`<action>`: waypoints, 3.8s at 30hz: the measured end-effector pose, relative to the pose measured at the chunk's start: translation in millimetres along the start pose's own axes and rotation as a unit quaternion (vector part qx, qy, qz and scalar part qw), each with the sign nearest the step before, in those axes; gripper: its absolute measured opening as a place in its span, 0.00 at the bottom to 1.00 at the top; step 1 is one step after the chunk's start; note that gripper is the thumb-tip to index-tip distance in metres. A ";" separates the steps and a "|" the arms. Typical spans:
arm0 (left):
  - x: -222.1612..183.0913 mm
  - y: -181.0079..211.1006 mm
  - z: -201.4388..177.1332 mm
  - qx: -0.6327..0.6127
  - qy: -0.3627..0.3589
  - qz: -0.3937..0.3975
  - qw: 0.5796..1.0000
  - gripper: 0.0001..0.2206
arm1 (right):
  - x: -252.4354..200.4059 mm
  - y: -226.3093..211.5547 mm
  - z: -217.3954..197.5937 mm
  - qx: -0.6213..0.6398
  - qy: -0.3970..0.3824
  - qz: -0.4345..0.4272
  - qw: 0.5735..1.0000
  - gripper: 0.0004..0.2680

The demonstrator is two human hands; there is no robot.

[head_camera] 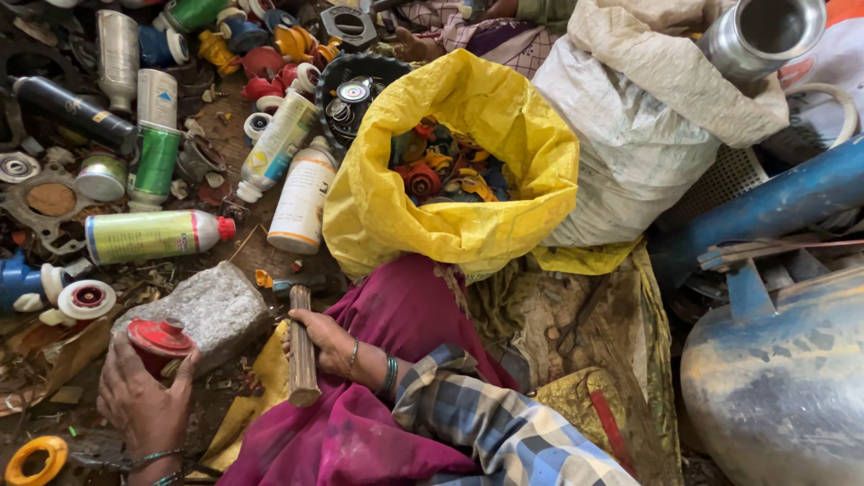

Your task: The person sits on the ground and uses a hammer to repeatedly strike small plastic parts placed on a stone block. They break the parts into smaller pieces and occasionally toss the fragments aside.

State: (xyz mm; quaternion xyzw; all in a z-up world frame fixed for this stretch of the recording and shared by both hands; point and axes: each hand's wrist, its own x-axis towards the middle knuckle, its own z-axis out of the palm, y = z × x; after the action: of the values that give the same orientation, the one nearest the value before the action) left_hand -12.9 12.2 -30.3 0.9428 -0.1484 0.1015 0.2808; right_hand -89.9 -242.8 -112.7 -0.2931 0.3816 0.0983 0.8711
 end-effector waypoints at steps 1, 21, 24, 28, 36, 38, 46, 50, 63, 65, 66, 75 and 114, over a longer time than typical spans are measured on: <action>0.4 0.3 -0.4 0.000 -0.002 -0.004 1.000 0.45 | -0.4 0.4 0.1 0.001 -0.002 0.002 1.000 0.12; 3.9 10.6 -21.8 -0.029 0.033 0.010 0.999 0.43 | -89.4 -54.2 49.7 -0.180 0.195 -0.264 0.927 0.25; 7.1 -0.5 -11.7 0.003 0.004 0.020 1.000 0.43 | -173.5 -120.6 48.5 0.039 0.077 -0.530 0.843 0.15; 3.7 -10.5 5.5 0.018 -0.005 0.021 1.000 0.44 | -317.1 -210.1 9.3 -0.021 0.035 -0.846 0.531 0.23; 9.7 -8.0 6.8 -0.025 -0.010 -0.003 1.000 0.47 | -418.6 -244.5 -21.6 -0.006 0.140 -0.888 0.438 0.22; 5.4 -8.9 4.1 -0.030 -0.019 -0.004 0.999 0.47 | -414.2 -234.8 -31.5 -0.010 0.145 -0.883 0.446 0.22; 8.9 -5.4 4.5 -0.035 -0.017 -0.013 0.999 0.47 | -404.7 -237.0 -29.2 -0.038 0.143 -0.885 0.441 0.21; 9.0 -5.8 7.0 -0.034 -0.026 -0.020 0.999 0.48 | -409.9 -236.4 -28.7 -0.034 0.151 -0.885 0.440 0.21; 8.4 -11.7 10.8 -0.028 -0.038 -0.028 0.999 0.48 | -404.3 -228.2 -10.4 -0.039 0.129 -0.878 0.459 0.21; 9.4 -10.3 9.3 -0.034 -0.035 -0.024 0.998 0.48 | -400.9 -224.7 4.6 -0.046 0.127 -0.876 0.462 0.21; 10.5 -8.5 8.2 -0.042 -0.036 -0.024 0.998 0.48 | -397.2 -221.3 14.1 -0.053 0.130 -0.875 0.464 0.21; 13.4 2.2 -10.6 -0.042 -0.068 -0.029 0.996 0.54 | -297.4 -149.0 123.1 -0.121 -0.112 -0.620 0.767 0.17; 29.6 22.5 -46.9 -0.110 0.053 -0.034 0.992 0.35 | -14.2 -17.5 8.6 -0.038 0.051 0.007 0.998 0.08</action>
State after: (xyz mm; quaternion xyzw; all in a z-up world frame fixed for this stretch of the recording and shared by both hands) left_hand 2.1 13.9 27.6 0.9039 -0.1111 0.1245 0.3939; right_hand -87.5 -251.2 -90.2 -0.3283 0.4239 0.1033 0.8378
